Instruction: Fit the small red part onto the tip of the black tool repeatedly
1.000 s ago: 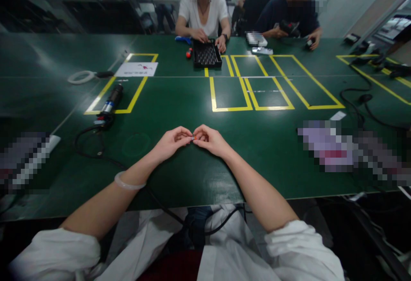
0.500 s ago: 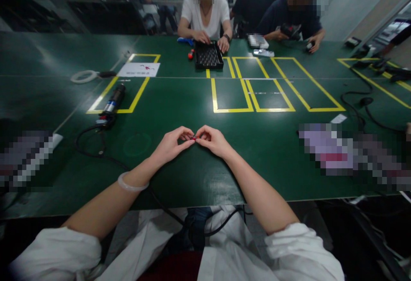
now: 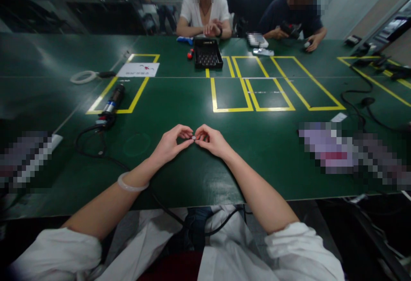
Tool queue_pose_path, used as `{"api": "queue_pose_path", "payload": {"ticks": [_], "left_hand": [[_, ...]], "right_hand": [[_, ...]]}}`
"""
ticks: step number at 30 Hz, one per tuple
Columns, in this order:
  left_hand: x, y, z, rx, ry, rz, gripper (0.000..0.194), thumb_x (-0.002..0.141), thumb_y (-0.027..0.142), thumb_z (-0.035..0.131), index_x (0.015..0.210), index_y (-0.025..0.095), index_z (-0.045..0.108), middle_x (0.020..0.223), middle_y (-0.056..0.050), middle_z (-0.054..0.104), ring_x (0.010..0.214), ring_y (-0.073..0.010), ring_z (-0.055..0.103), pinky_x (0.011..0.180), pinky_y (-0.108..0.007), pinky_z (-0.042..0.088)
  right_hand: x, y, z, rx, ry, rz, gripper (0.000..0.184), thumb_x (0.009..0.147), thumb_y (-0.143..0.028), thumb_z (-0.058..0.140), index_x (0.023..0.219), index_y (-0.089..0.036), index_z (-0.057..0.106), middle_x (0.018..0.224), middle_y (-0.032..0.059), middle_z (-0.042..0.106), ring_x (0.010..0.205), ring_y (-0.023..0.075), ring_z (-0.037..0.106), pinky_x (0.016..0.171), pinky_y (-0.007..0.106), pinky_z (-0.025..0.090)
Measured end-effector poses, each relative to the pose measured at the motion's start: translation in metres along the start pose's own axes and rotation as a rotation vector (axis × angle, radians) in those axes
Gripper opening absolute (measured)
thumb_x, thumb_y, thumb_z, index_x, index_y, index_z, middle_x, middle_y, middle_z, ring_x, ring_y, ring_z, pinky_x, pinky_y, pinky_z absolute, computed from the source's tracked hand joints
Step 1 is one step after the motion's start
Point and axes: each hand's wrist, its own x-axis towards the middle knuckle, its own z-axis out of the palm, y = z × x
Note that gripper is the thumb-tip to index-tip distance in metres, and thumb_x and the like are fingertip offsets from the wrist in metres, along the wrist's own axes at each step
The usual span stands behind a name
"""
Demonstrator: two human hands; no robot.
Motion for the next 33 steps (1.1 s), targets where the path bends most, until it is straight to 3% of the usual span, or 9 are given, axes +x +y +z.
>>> {"api": "queue_pose_path", "payload": {"ticks": [5, 10, 26, 33], "left_hand": [[0.0011, -0.0007, 0.0013, -0.047, -0.026, -0.055, 0.026, 0.089, 0.031, 0.064, 0.110, 0.017, 0.057, 0.098, -0.005, 0.066, 0.088, -0.0155, 0.065, 0.082, -0.031, 0.053], [0.0003, -0.0013, 0.0012, -0.048, -0.030, -0.025, 0.025, 0.089, 0.026, 0.064, 0.111, 0.017, 0.057, 0.099, -0.005, 0.065, 0.088, -0.0150, 0.064, 0.082, -0.030, 0.054], [0.0001, 0.0026, 0.0008, -0.044, -0.066, 0.053, 0.023, 0.088, 0.025, 0.065, 0.109, 0.017, 0.060, 0.097, -0.004, 0.064, 0.087, -0.0145, 0.063, 0.079, -0.029, 0.053], [-0.0007, 0.0057, -0.0015, 0.022, -0.072, 0.039, 0.013, 0.091, 0.028, 0.060, 0.099, 0.017, 0.061, 0.094, -0.004, 0.064, 0.086, -0.0147, 0.063, 0.080, -0.029, 0.051]], "right_hand": [[-0.0008, -0.0027, -0.0004, -0.098, 0.003, -0.039, 0.015, 0.083, -0.022, 0.064, 0.095, -0.020, 0.056, 0.080, -0.0009, 0.059, 0.071, 0.0128, 0.056, 0.063, 0.025, 0.043], [-0.0012, -0.0041, -0.0004, -0.152, -0.004, -0.073, 0.014, 0.083, -0.018, 0.061, 0.095, -0.020, 0.055, 0.085, -0.0003, 0.059, 0.072, 0.0125, 0.056, 0.064, 0.025, 0.044], [-0.0020, 0.0036, -0.0014, -0.113, -0.057, -0.005, 0.017, 0.084, -0.021, 0.060, 0.100, -0.019, 0.056, 0.080, -0.0011, 0.062, 0.069, 0.0121, 0.056, 0.065, 0.025, 0.044], [-0.0018, -0.0010, 0.0000, -0.065, -0.050, 0.007, 0.017, 0.083, -0.026, 0.065, 0.096, -0.019, 0.056, 0.079, -0.0015, 0.061, 0.067, 0.0114, 0.055, 0.062, 0.024, 0.042]]}}
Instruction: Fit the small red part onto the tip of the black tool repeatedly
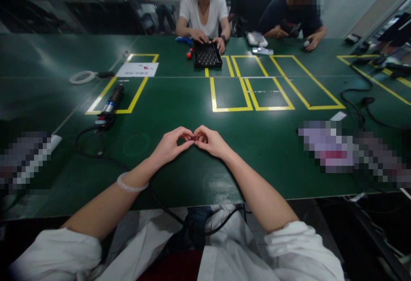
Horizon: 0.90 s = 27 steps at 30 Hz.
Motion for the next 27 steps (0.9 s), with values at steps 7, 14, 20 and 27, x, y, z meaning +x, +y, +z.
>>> {"api": "queue_pose_path", "payload": {"ticks": [7, 14, 20, 27], "left_hand": [[0.001, 0.001, -0.002, -0.045, -0.006, -0.088, 0.016, 0.090, 0.031, 0.058, 0.100, 0.018, 0.057, 0.095, -0.004, 0.066, 0.087, -0.0165, 0.066, 0.082, -0.031, 0.053], [0.001, 0.001, -0.002, -0.064, -0.003, -0.079, 0.019, 0.092, 0.035, 0.057, 0.101, 0.018, 0.057, 0.096, -0.004, 0.066, 0.088, -0.0161, 0.065, 0.083, -0.030, 0.051], [0.007, -0.030, -0.046, 0.321, 0.082, -0.143, 0.033, 0.097, 0.042, 0.046, 0.115, 0.018, 0.059, 0.112, -0.009, 0.064, 0.107, -0.0241, 0.060, 0.097, -0.039, 0.044], [-0.025, -0.102, -0.152, 0.922, 0.470, -0.733, 0.065, 0.092, 0.046, 0.047, 0.143, 0.006, 0.039, 0.150, -0.021, 0.038, 0.130, -0.0362, 0.040, 0.108, -0.050, 0.031]], "right_hand": [[0.002, -0.001, 0.000, 0.134, 0.038, 0.053, 0.022, 0.080, -0.029, 0.068, 0.096, -0.019, 0.058, 0.080, -0.0003, 0.063, 0.065, 0.0111, 0.054, 0.060, 0.024, 0.043], [0.002, 0.003, 0.000, 0.259, 0.024, 0.062, 0.024, 0.081, -0.030, 0.069, 0.101, -0.017, 0.061, 0.085, 0.0013, 0.065, 0.068, 0.0110, 0.057, 0.065, 0.025, 0.047], [0.004, 0.008, -0.001, 0.261, 0.065, 0.102, 0.025, 0.080, -0.030, 0.069, 0.100, -0.017, 0.060, 0.088, 0.0026, 0.067, 0.068, 0.0110, 0.058, 0.066, 0.026, 0.048], [0.005, 0.009, 0.000, 0.238, 0.061, 0.114, 0.026, 0.079, -0.030, 0.069, 0.099, -0.017, 0.061, 0.089, 0.0032, 0.067, 0.068, 0.0108, 0.058, 0.067, 0.026, 0.049]]}}
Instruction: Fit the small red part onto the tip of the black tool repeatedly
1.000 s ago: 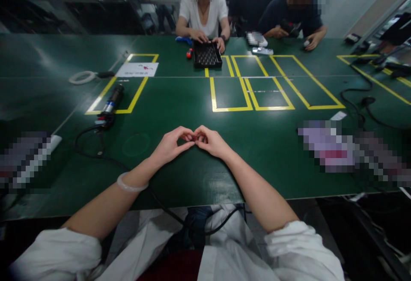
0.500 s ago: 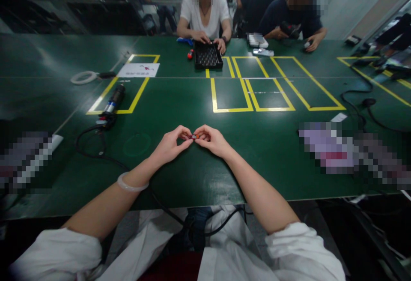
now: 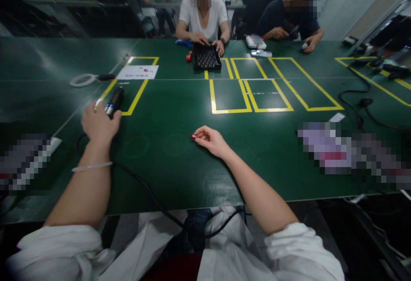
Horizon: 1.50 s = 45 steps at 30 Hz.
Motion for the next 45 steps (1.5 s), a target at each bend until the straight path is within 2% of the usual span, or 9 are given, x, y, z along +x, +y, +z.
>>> {"api": "queue_pose_path", "payload": {"ticks": [3, 6, 10, 14, 21, 28, 34, 39, 45], "left_hand": [[0.010, -0.029, -0.001, 0.111, -0.240, -0.171, 0.067, 0.093, 0.055, 0.041, 0.139, 0.007, 0.040, 0.140, -0.021, 0.047, 0.117, -0.0352, 0.049, 0.094, -0.051, 0.041], [0.014, -0.040, 0.000, 0.155, -0.417, -0.200, 0.062, 0.093, 0.059, 0.037, 0.134, 0.012, 0.042, 0.131, -0.018, 0.053, 0.107, -0.0330, 0.054, 0.085, -0.049, 0.046], [0.017, -0.038, 0.003, 0.159, -0.386, -0.087, 0.058, 0.091, 0.050, 0.047, 0.134, 0.012, 0.041, 0.133, -0.019, 0.051, 0.109, -0.0332, 0.052, 0.085, -0.050, 0.047], [0.012, -0.029, 0.004, 0.082, -0.345, -0.048, 0.062, 0.084, 0.048, 0.058, 0.129, 0.007, 0.048, 0.125, -0.022, 0.052, 0.105, -0.0334, 0.053, 0.085, -0.047, 0.048], [-0.012, 0.011, 0.007, -0.047, -0.279, -0.041, 0.072, 0.078, 0.053, 0.064, 0.136, 0.012, 0.053, 0.118, -0.021, 0.052, 0.104, -0.0362, 0.057, 0.089, -0.050, 0.048], [-0.050, 0.086, 0.014, -0.221, -0.319, 0.236, 0.066, 0.079, 0.045, 0.065, 0.137, 0.017, 0.053, 0.117, -0.017, 0.051, 0.105, -0.0332, 0.057, 0.091, -0.046, 0.050], [-0.095, 0.141, 0.012, -0.331, -0.361, 0.470, 0.073, 0.081, 0.041, 0.065, 0.146, 0.018, 0.041, 0.126, -0.017, 0.048, 0.112, -0.0334, 0.053, 0.089, -0.044, 0.052], [-0.119, 0.160, 0.007, -0.372, -0.383, 0.526, 0.075, 0.081, 0.037, 0.065, 0.148, 0.020, 0.037, 0.126, -0.016, 0.047, 0.111, -0.0317, 0.054, 0.084, -0.040, 0.053], [-0.125, 0.165, 0.000, -0.340, -0.427, 0.537, 0.078, 0.082, 0.036, 0.063, 0.151, 0.019, 0.031, 0.128, -0.016, 0.045, 0.111, -0.0314, 0.053, 0.083, -0.039, 0.053]], "right_hand": [[0.000, 0.001, 0.000, -0.007, -0.001, 0.001, 0.026, 0.078, -0.030, 0.069, 0.099, -0.017, 0.061, 0.088, 0.0027, 0.067, 0.068, 0.0107, 0.058, 0.067, 0.026, 0.048], [0.000, 0.001, 0.000, -0.009, -0.005, 0.010, 0.026, 0.079, -0.030, 0.069, 0.100, -0.017, 0.061, 0.088, 0.0024, 0.067, 0.068, 0.0106, 0.058, 0.066, 0.026, 0.049], [0.000, 0.000, 0.000, -0.012, -0.010, 0.018, 0.026, 0.078, -0.031, 0.069, 0.099, -0.017, 0.061, 0.087, 0.0021, 0.066, 0.068, 0.0108, 0.058, 0.066, 0.026, 0.047], [-0.001, -0.001, 0.000, -0.063, 0.003, 0.002, 0.024, 0.080, -0.031, 0.068, 0.099, -0.017, 0.062, 0.080, -0.0001, 0.063, 0.066, 0.0108, 0.054, 0.065, 0.025, 0.044], [0.001, 0.001, 0.000, -0.100, 0.050, -0.003, 0.025, 0.078, -0.032, 0.068, 0.098, -0.017, 0.063, 0.074, -0.0018, 0.059, 0.064, 0.0114, 0.052, 0.062, 0.025, 0.041], [0.002, 0.005, -0.001, -0.092, 0.100, -0.019, 0.026, 0.078, -0.032, 0.068, 0.099, -0.017, 0.062, 0.072, -0.0018, 0.059, 0.062, 0.0114, 0.053, 0.061, 0.025, 0.040], [0.000, 0.001, -0.004, -0.229, 0.195, -0.040, 0.021, 0.079, -0.030, 0.067, 0.095, -0.018, 0.062, 0.072, -0.0017, 0.058, 0.062, 0.0119, 0.052, 0.060, 0.026, 0.041], [-0.001, -0.001, -0.002, -0.315, 0.169, -0.094, 0.014, 0.079, -0.022, 0.064, 0.091, -0.019, 0.057, 0.073, -0.0023, 0.056, 0.062, 0.0122, 0.052, 0.060, 0.026, 0.040], [-0.002, -0.001, -0.001, -0.471, 0.121, -0.193, 0.009, 0.080, -0.015, 0.060, 0.086, -0.020, 0.055, 0.080, -0.0008, 0.056, 0.067, 0.0123, 0.052, 0.065, 0.026, 0.041]]}}
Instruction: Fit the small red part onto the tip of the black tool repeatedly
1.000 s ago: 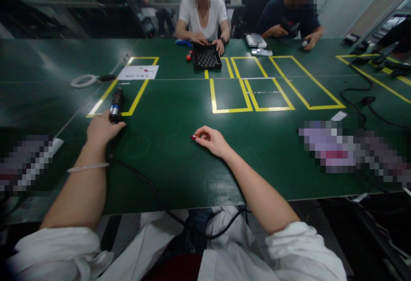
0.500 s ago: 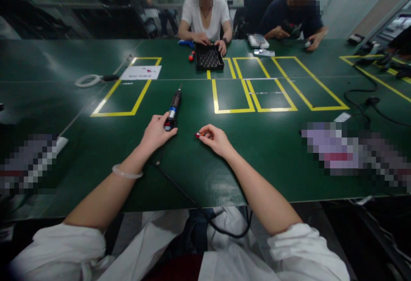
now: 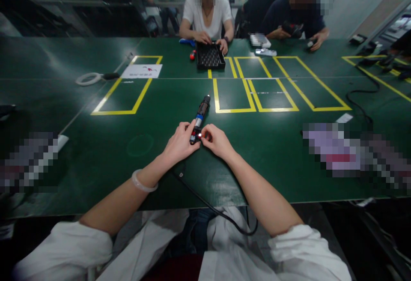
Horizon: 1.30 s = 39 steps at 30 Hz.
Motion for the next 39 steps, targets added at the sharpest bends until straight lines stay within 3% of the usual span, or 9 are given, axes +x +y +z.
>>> {"api": "queue_pose_path", "payload": {"ticks": [12, 19, 25, 32, 36, 39], "left_hand": [[0.000, 0.002, -0.002, 0.154, 0.014, 0.004, 0.076, 0.084, 0.040, 0.060, 0.152, 0.019, 0.033, 0.128, -0.014, 0.048, 0.108, -0.0296, 0.053, 0.087, -0.038, 0.048], [0.000, 0.002, -0.003, 0.174, 0.028, 0.011, 0.076, 0.085, 0.045, 0.061, 0.151, 0.019, 0.035, 0.125, -0.015, 0.051, 0.108, -0.0303, 0.052, 0.088, -0.038, 0.044], [0.002, 0.003, -0.002, 0.205, 0.048, 0.002, 0.075, 0.089, 0.055, 0.056, 0.150, 0.016, 0.037, 0.123, -0.016, 0.052, 0.109, -0.0315, 0.051, 0.089, -0.040, 0.042], [0.004, 0.004, -0.002, 0.245, 0.062, -0.025, 0.063, 0.093, 0.047, 0.051, 0.149, 0.019, 0.039, 0.119, -0.015, 0.053, 0.106, -0.0303, 0.051, 0.085, -0.039, 0.042], [0.006, -0.005, -0.005, 0.257, 0.037, -0.023, 0.064, 0.094, 0.046, 0.051, 0.150, 0.020, 0.037, 0.121, -0.015, 0.052, 0.107, -0.0305, 0.050, 0.087, -0.039, 0.043], [0.012, -0.021, -0.010, 0.268, 0.027, -0.054, 0.066, 0.093, 0.048, 0.051, 0.152, 0.020, 0.036, 0.126, -0.016, 0.050, 0.108, -0.0309, 0.051, 0.089, -0.040, 0.043]], "right_hand": [[0.001, 0.001, -0.001, -0.089, -0.025, -0.057, 0.005, 0.084, -0.015, 0.061, 0.087, -0.019, 0.060, 0.084, 0.0008, 0.053, 0.069, 0.0131, 0.052, 0.067, 0.026, 0.042], [0.000, 0.000, -0.005, -0.027, -0.006, -0.044, 0.010, 0.088, -0.022, 0.062, 0.092, -0.019, 0.071, 0.090, 0.0049, 0.062, 0.073, 0.0148, 0.057, 0.069, 0.028, 0.046], [-0.002, -0.004, -0.004, 0.045, 0.076, 0.068, 0.014, 0.089, -0.024, 0.058, 0.098, -0.019, 0.067, 0.085, 0.0030, 0.071, 0.068, 0.0147, 0.061, 0.065, 0.027, 0.047], [-0.003, -0.006, 0.001, 0.161, 0.061, 0.069, 0.016, 0.089, -0.025, 0.056, 0.103, -0.019, 0.061, 0.092, 0.0043, 0.072, 0.073, 0.0154, 0.065, 0.067, 0.028, 0.049], [-0.003, -0.007, 0.003, 0.113, 0.041, 0.040, 0.019, 0.087, -0.023, 0.057, 0.106, -0.019, 0.061, 0.100, 0.0053, 0.071, 0.075, 0.0148, 0.061, 0.065, 0.027, 0.048], [-0.003, -0.005, 0.002, 0.093, 0.023, 0.052, 0.016, 0.088, -0.024, 0.057, 0.102, -0.018, 0.063, 0.096, 0.0046, 0.070, 0.074, 0.0142, 0.060, 0.065, 0.027, 0.047]]}}
